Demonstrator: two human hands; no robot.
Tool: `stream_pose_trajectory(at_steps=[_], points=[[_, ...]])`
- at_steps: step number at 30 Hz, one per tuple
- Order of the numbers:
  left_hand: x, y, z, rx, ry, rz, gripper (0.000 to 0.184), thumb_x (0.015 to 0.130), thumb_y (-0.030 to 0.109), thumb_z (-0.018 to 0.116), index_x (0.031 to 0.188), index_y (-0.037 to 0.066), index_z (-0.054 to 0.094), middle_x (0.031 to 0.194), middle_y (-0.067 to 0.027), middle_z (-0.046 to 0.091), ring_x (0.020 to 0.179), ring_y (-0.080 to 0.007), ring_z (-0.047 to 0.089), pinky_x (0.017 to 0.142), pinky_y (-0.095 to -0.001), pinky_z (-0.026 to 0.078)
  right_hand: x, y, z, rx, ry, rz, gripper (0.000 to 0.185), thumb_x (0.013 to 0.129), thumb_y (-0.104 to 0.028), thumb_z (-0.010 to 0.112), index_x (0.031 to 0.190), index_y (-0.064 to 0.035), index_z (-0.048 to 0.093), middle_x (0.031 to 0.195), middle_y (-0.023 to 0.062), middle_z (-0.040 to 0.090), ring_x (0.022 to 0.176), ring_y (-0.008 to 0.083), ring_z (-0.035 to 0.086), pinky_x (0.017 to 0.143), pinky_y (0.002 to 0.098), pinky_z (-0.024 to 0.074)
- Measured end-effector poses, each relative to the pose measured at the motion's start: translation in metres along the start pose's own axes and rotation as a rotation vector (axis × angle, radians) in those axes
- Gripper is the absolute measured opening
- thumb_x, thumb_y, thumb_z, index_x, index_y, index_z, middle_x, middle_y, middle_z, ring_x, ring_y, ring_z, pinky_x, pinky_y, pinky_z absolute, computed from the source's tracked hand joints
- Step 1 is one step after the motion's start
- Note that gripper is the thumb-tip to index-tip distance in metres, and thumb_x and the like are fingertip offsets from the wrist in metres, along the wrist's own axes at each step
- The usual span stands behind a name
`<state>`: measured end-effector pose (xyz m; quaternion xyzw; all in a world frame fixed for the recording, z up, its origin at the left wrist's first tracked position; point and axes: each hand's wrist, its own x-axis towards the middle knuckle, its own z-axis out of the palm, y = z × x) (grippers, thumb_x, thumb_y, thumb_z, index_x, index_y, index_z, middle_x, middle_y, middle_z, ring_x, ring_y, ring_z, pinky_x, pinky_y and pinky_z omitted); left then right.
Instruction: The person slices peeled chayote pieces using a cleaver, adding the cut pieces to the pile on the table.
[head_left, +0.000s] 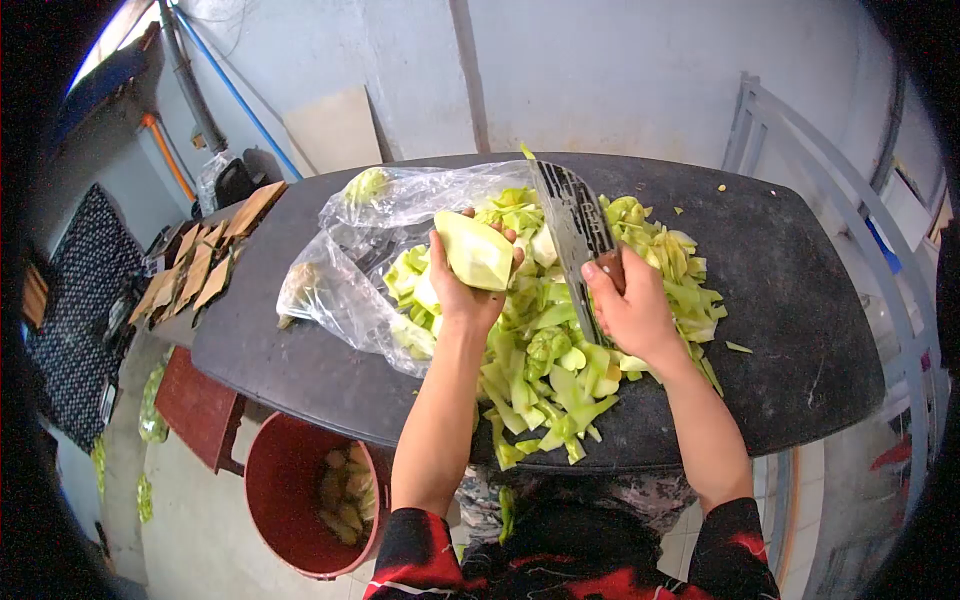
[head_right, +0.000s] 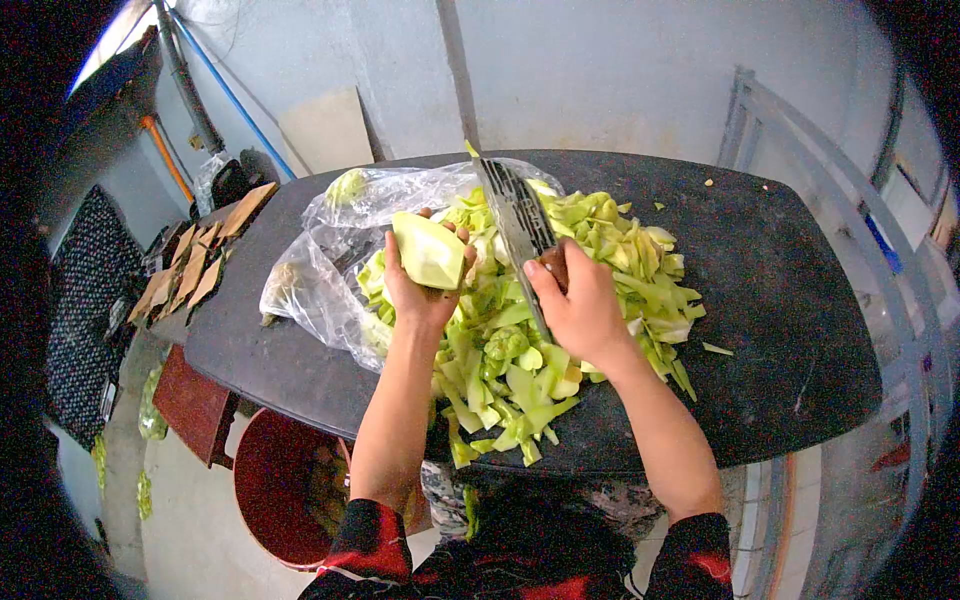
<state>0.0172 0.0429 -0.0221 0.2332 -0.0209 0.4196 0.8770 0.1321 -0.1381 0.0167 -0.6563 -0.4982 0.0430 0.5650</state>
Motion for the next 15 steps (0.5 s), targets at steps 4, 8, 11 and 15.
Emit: stream_pose_trajectory(at_steps=[4,8,11,15], points=[[-0.001,0.004,0.001,-0.045,-0.13,-0.058,0.053,0.097,0.057,0.04,0.132,0.018,0.048,0.108,-0.0147,0.059,0.098,-0.0316,0.061,0.083,-0.0481,0.053,-0.008,-0.007,-0.018,0.445,-0.29,0.257,0.029,0.1,-0.028,0.052,0.082,-0.0061,0.046,0.057,-0.0009,0.049,0.043,0.008,0.048,0.04,0.0254,0.0393],[-0.004,0.01,0.003,0.014,-0.113,-0.045,0.054,0.097,0.055,0.042,0.136,0.017,0.046,0.108,-0.0132,0.061,0.099,-0.0273,0.062,0.086,-0.0437,0.053,-0.011,0.001,-0.015,0.458,-0.398,0.32,0.03,0.101,-0.03,0.051,0.084,-0.0056,0.045,0.059,0.0006,0.048,0.044,0.0098,0.048,0.039,0.027,0.0402],[-0.009,0.013,0.011,0.018,-0.104,-0.025,0.056,0.097,0.052,0.044,0.137,0.014,0.046,0.109,-0.0109,0.062,0.098,-0.023,0.063,0.086,-0.0394,0.053,-0.012,0.004,-0.012,0.462,-0.447,0.36,0.033,0.101,-0.033,0.051,0.085,-0.0054,0.045,0.059,0.0008,0.048,0.044,0.0101,0.048,0.039,0.027,0.0395],[-0.011,0.016,0.016,0.078,-0.126,0.044,0.059,0.097,0.051,0.046,0.138,0.01,0.045,0.109,-0.009,0.062,0.099,-0.0199,0.063,0.085,-0.0363,0.054,-0.014,0.004,-0.011,0.501,-0.449,0.397,0.035,0.101,-0.036,0.051,0.085,-0.0054,0.045,0.058,0.0009,0.047,0.043,0.0103,0.047,0.038,0.0269,0.039]])
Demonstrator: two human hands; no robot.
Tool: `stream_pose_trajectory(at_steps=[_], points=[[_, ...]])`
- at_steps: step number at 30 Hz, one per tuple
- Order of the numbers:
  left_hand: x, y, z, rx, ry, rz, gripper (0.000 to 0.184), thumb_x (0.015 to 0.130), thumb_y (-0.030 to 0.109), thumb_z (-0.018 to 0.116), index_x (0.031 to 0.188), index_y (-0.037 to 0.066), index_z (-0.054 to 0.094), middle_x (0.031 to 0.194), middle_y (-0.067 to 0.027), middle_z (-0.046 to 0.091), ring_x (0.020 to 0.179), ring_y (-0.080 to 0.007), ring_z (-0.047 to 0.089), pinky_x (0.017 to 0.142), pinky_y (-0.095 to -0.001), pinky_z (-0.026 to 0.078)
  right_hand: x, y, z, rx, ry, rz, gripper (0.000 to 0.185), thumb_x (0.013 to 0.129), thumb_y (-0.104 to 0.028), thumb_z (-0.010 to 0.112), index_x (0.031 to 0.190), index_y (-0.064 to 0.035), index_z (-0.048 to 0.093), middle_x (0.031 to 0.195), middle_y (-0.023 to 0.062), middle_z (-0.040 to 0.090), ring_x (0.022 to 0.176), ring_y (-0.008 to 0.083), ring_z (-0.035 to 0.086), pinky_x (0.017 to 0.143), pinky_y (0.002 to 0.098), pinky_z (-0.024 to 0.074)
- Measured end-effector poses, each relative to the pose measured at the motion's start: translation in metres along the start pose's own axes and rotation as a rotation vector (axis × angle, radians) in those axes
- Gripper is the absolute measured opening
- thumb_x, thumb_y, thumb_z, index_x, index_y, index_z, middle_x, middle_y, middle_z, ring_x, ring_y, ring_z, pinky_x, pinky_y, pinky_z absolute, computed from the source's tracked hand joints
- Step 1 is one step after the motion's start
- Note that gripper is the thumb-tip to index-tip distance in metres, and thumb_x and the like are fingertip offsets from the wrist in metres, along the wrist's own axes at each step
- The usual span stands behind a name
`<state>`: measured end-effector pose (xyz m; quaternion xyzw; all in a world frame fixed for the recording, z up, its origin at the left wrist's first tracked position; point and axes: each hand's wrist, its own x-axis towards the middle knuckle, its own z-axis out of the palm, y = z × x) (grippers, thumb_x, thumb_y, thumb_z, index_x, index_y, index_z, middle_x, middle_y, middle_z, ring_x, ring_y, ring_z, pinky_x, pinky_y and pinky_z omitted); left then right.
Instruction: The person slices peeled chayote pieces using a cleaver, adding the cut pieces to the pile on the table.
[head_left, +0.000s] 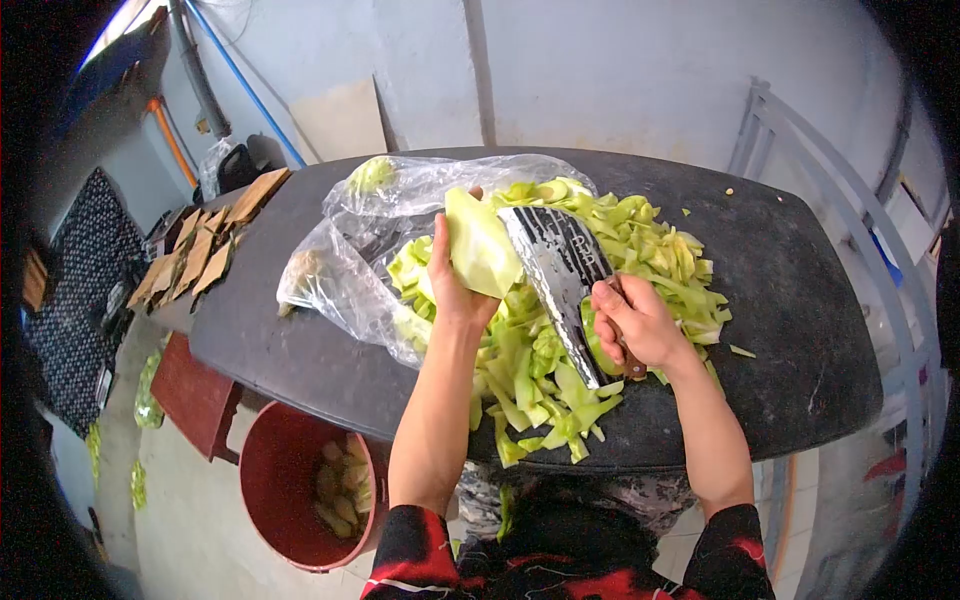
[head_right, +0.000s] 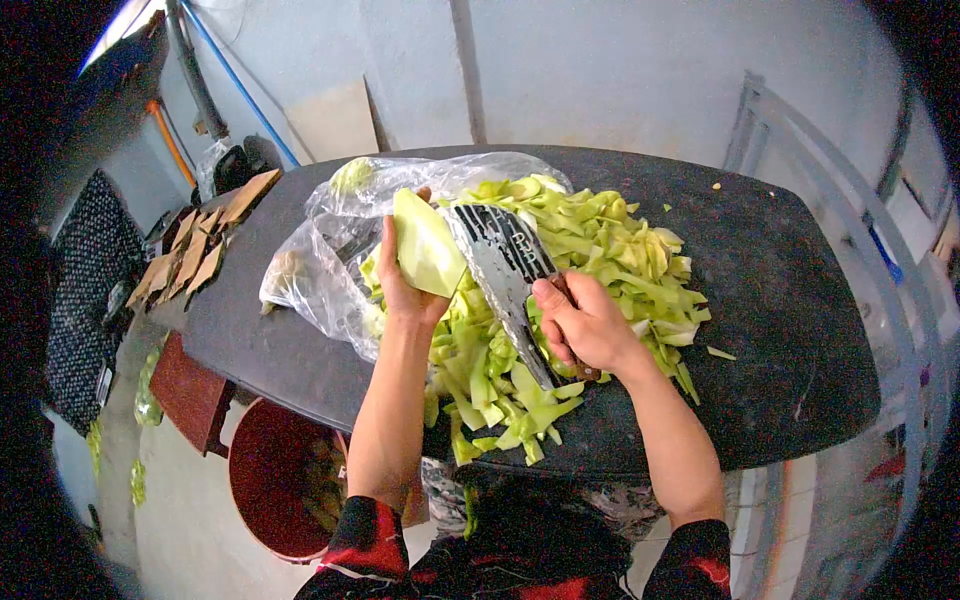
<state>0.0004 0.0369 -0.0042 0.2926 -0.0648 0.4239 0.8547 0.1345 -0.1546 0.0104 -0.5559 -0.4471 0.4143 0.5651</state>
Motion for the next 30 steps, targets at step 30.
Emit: stream_pose_trajectory(at_steps=[30], points=[[-0.011,0.001,0.011,0.099,-0.07,0.09,0.062,0.096,0.054,0.046,0.14,0.01,0.042,0.104,-0.0086,0.061,0.094,-0.0174,0.061,0.081,-0.031,0.052,-0.007,0.003,0.002,-0.064,0.046,-0.079,0.038,0.1,-0.034,0.053,0.076,-0.0067,0.043,0.054,-0.0006,0.045,0.04,0.0082,0.044,0.036,0.0253,0.0359]])
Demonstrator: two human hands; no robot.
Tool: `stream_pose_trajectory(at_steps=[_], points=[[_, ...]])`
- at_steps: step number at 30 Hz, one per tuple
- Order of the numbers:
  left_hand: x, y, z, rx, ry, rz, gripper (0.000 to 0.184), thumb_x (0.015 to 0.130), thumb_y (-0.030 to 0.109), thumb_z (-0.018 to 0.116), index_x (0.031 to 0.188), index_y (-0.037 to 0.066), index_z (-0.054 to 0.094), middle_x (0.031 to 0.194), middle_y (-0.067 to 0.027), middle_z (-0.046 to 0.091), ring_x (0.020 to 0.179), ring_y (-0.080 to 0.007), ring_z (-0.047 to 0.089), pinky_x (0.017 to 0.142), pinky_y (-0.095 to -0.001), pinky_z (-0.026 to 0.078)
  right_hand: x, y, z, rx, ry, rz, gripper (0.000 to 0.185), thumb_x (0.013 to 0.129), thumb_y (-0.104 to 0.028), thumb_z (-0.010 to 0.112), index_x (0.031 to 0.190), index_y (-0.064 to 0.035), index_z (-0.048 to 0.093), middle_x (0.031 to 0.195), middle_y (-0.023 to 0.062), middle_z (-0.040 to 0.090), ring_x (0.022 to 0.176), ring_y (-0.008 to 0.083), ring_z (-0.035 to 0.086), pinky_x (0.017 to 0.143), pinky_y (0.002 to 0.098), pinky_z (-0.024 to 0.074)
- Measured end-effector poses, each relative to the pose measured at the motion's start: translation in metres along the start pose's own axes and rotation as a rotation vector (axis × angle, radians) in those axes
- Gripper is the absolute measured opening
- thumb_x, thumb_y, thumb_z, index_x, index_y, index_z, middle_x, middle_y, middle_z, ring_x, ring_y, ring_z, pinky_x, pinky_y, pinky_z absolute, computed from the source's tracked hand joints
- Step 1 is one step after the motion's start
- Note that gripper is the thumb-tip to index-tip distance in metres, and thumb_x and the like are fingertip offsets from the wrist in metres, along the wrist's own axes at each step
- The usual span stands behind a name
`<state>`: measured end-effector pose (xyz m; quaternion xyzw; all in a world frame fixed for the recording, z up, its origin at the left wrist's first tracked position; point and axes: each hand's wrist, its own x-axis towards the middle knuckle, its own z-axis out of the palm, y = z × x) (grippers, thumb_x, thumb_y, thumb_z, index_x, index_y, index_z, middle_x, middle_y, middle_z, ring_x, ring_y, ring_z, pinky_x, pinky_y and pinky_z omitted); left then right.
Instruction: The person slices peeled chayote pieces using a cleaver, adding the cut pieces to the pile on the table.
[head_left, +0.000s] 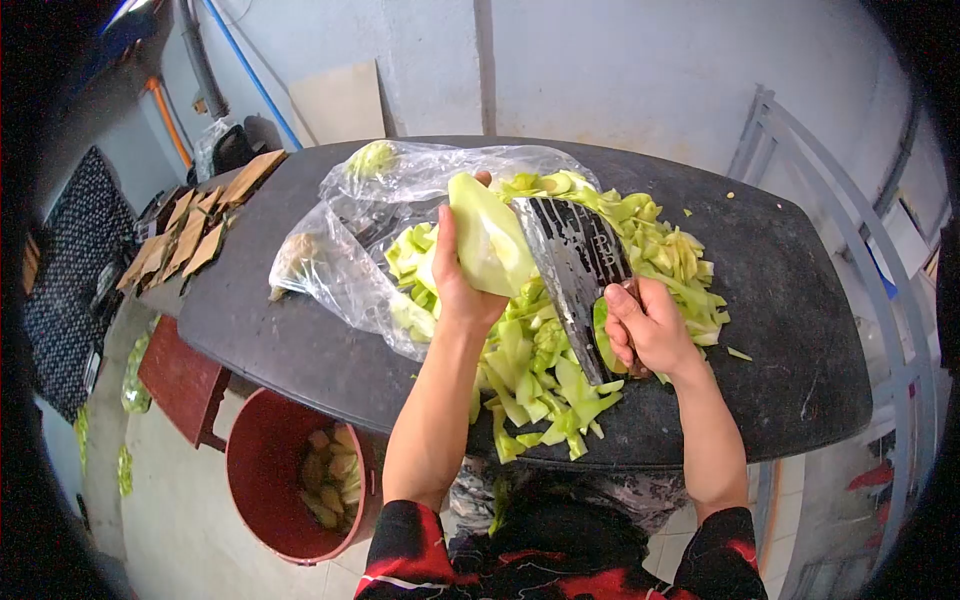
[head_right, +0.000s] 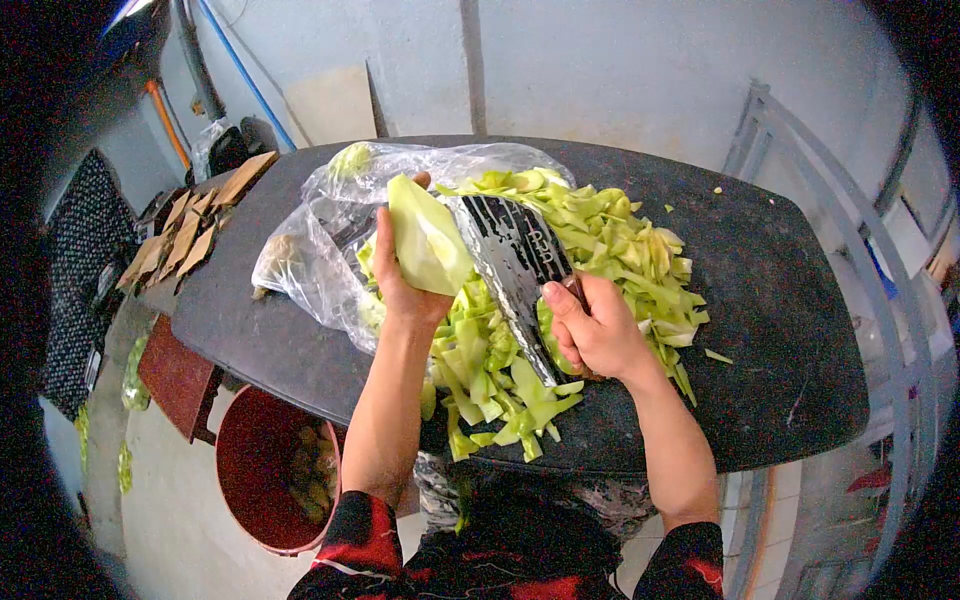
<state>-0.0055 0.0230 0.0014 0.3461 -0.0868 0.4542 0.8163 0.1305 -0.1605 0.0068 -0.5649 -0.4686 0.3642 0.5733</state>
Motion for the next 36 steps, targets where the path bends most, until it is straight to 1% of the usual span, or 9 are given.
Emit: stream_pose_trajectory(at_steps=[3,5,6,12,16,18,19,27,36], points=[[-0.002,-0.005,0.002,-0.073,-0.063,-0.021,0.058,0.098,0.05,0.044,0.139,0.009,0.044,0.105,-0.0069,0.064,0.095,-0.0186,0.064,0.081,-0.0325,0.054,0.001,-0.001,0.002,-0.004,0.012,-0.007,0.037,0.1,-0.033,0.053,0.076,-0.0065,0.043,0.053,-0.0006,0.045,0.04,0.0081,0.044,0.036,0.0254,0.0354],[-0.008,-0.011,0.022,-0.07,0.047,-0.124,0.059,0.098,0.052,0.043,0.139,0.011,0.043,0.114,-0.0084,0.062,0.105,-0.0226,0.062,0.092,-0.0386,0.051,0.002,-0.003,0.006,0.0,0.016,-0.012,0.036,0.1,-0.032,0.053,0.077,-0.0065,0.043,0.053,-0.0007,0.045,0.04,0.008,0.044,0.036,0.0254,0.0351],[-0.009,-0.015,0.019,-0.034,-0.011,-0.148,0.06,0.097,0.054,0.042,0.14,0.012,0.043,0.12,-0.0096,0.06,0.111,-0.0258,0.058,0.098,-0.0434,0.046,0.002,-0.003,0.009,0.001,0.007,-0.013,0.035,0.1,-0.032,0.053,0.077,-0.0065,0.043,0.053,-0.0008,0.045,0.04,0.0078,0.044,0.036,0.0252,0.0349],[-0.011,-0.021,0.019,-0.023,-0.067,-0.121,0.06,0.097,0.054,0.042,0.14,0.013,0.043,0.122,-0.0087,0.058,0.111,-0.0249,0.058,0.097,-0.0426,0.047,-0.005,-0.009,0.007,-0.004,-0.003,-0.029,0.034,0.1,-0.031,0.052,0.078,-0.0065,0.044,0.054,-0.0011,0.046,0.04,0.0073,0.044,0.037,0.0248,0.0348],[-0.005,-0.006,0.01,-0.032,0.01,-0.006,0.06,0.096,0.055,0.044,0.139,0.013,0.044,0.113,-0.0088,0.061,0.105,-0.0235,0.06,0.091,-0.0382,0.05,-0.01,-0.008,-0.001,0.014,0.027,-0.004,0.033,0.1,-0.031,0.052,0.078,-0.0064,0.045,0.054,-0.0013,0.046,0.04,0.0072,0.044,0.038,0.0245,0.035],[-0.003,0.002,0.005,-0.03,-0.158,0.014,0.06,0.096,0.054,0.045,0.138,0.011,0.045,0.106,-0.0101,0.063,0.1,-0.022,0.062,0.085,-0.0345,0.053,-0.009,-0.005,-0.002,0.012,0.037,-0.016,0.034,0.1,-0.031,0.053,0.078,-0.0065,0.045,0.054,-0.0016,0.046,0.041,0.007,0.043,0.038,0.0242,0.0353],[-0.004,0.0,0.012,-0.062,0.015,0.049,0.06,0.096,0.053,0.046,0.138,0.01,0.044,0.103,-0.0107,0.064,0.096,-0.0202,0.063,0.081,-0.0319,0.055,-0.008,-0.004,-0.002,0.0,0.018,-0.023,0.035,0.1,-0.032,0.053,0.078,-0.0065,0.045,0.054,-0.0016,0.046,0.041,0.0069,0.044,0.038,0.024,0.0352],[-0.005,-0.002,0.009,0.007,0.016,0.034,0.06,0.096,0.055,0.046,0.138,0.012,0.042,0.109,-0.0091,0.059,0.1,-0.0183,0.059,0.085,-0.0329,0.051,-0.005,-0.004,0.002,-0.012,0.01,-0.039,0.036,0.1,-0.034,0.053,0.078,-0.0067,0.044,0.053,-0.0016,0.045,0.041,0.0068,0.044,0.037,0.0237,0.0345],[-0.014,-0.016,0.027,0.018,0.009,-0.042,0.062,0.095,0.056,0.047,0.139,0.012,0.042,0.115,-0.0074,0.059,0.104,-0.02,0.059,0.088,-0.0356,0.05,-0.002,-0.001,0.003,0.078,0.032,-0.058,0.047,0.1,-0.037,0.052,0.064,-0.0082,0.043,0.049,-0.001,0.044,0.038,0.0085,0.045,0.036,0.025,0.0354]])
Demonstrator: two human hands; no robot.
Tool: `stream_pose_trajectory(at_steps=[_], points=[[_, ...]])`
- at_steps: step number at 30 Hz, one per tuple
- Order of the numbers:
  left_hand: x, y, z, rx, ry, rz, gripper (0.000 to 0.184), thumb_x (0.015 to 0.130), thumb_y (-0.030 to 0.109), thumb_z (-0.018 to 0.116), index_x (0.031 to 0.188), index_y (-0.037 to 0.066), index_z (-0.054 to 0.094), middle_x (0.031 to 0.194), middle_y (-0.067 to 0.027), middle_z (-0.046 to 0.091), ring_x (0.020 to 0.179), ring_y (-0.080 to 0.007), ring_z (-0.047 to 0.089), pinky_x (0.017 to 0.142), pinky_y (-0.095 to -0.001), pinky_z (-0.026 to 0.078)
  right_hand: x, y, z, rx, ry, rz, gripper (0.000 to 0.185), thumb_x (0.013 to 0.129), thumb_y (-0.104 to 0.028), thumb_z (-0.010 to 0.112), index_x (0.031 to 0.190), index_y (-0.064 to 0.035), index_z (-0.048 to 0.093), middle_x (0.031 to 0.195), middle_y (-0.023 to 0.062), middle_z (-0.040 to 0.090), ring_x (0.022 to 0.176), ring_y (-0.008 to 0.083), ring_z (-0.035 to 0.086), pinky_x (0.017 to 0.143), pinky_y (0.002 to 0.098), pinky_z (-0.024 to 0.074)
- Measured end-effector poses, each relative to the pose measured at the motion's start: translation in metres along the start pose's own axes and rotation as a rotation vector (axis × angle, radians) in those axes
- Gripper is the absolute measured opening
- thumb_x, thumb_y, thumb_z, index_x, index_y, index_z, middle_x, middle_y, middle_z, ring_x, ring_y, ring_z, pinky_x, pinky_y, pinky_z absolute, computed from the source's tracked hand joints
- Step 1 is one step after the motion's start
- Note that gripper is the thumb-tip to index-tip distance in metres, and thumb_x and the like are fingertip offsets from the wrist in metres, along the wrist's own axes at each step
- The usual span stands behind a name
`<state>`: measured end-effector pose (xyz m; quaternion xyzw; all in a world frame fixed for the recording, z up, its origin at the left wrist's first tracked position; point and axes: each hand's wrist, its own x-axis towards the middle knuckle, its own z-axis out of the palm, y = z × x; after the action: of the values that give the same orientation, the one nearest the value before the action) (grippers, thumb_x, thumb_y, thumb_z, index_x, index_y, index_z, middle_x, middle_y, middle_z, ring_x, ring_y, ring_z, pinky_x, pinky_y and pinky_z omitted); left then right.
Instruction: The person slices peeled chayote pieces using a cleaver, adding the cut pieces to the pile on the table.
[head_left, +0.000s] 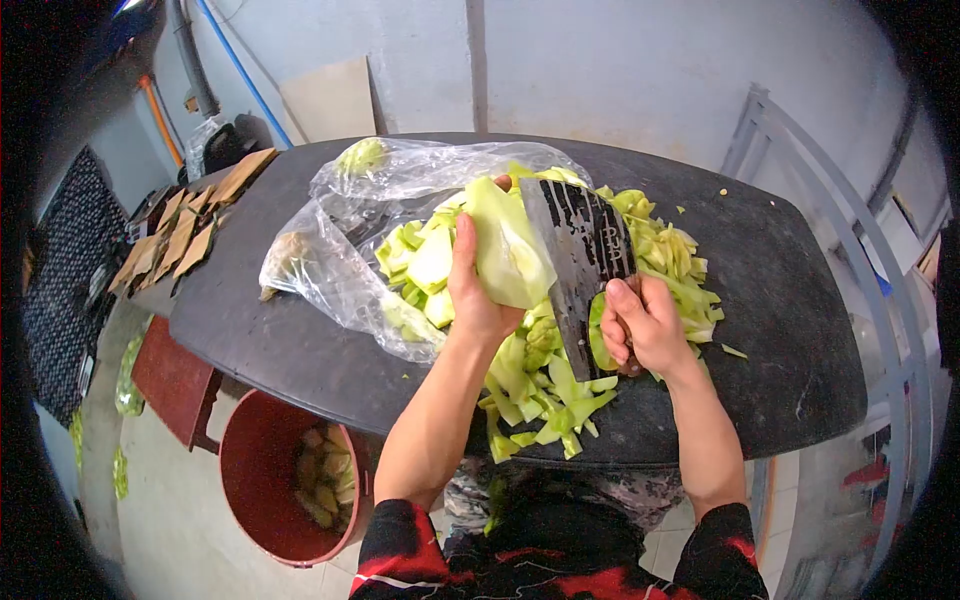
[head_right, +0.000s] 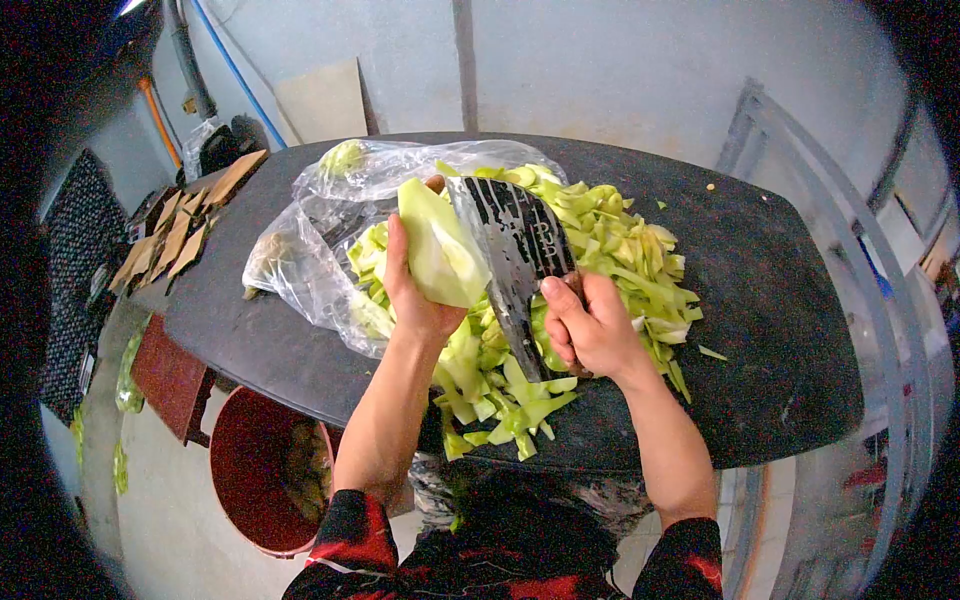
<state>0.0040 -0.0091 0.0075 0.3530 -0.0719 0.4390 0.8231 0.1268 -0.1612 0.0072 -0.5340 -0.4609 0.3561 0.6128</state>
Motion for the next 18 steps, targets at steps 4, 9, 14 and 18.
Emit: stream_pose_trajectory(at_steps=[4,9,14,18], points=[[-0.004,-0.01,0.005,-0.001,0.047,-0.035,0.063,0.094,0.056,0.048,0.138,0.012,0.042,0.117,-0.0078,0.058,0.104,-0.0214,0.059,0.088,-0.0369,0.05,0.004,0.0,0.003,0.021,0.0,-0.03,0.051,0.101,-0.039,0.049,0.061,-0.0075,0.043,0.048,-0.0006,0.044,0.038,0.0092,0.045,0.037,0.0255,0.0365],[-0.004,-0.012,-0.01,0.067,0.101,-0.182,0.064,0.091,0.062,0.048,0.131,0.012,0.05,0.114,-0.0078,0.061,0.103,-0.0213,0.06,0.088,-0.0383,0.05,0.008,0.002,0.0,0.006,0.009,-0.042,0.054,0.101,-0.041,0.049,0.059,-0.0075,0.043,0.048,-0.0006,0.044,0.038,0.0092,0.045,0.038,0.0252,0.0371],[-0.005,-0.022,-0.007,0.064,0.137,-0.236,0.063,0.089,0.064,0.051,0.122,0.011,0.056,0.106,-0.008,0.064,0.096,-0.0223,0.062,0.085,-0.0383,0.05,0.011,0.002,-0.002,0.009,-0.009,-0.045,0.051,0.101,-0.04,0.049,0.062,-0.007,0.045,0.049,-0.0004,0.044,0.038,0.0092,0.045,0.038,0.0252,0.0371],[-0.008,-0.024,-0.001,0.023,0.155,-0.25,0.067,0.088,0.067,0.048,0.121,0.009,0.056,0.102,-0.0089,0.064,0.093,-0.024,0.063,0.082,-0.0393,0.051,0.015,0.002,-0.002,0.068,0.003,-0.033,0.051,0.101,-0.04,0.049,0.062,-0.007,0.044,0.049,-0.0006,0.044,0.038,0.0087,0.044,0.037,0.0256,0.0375]])
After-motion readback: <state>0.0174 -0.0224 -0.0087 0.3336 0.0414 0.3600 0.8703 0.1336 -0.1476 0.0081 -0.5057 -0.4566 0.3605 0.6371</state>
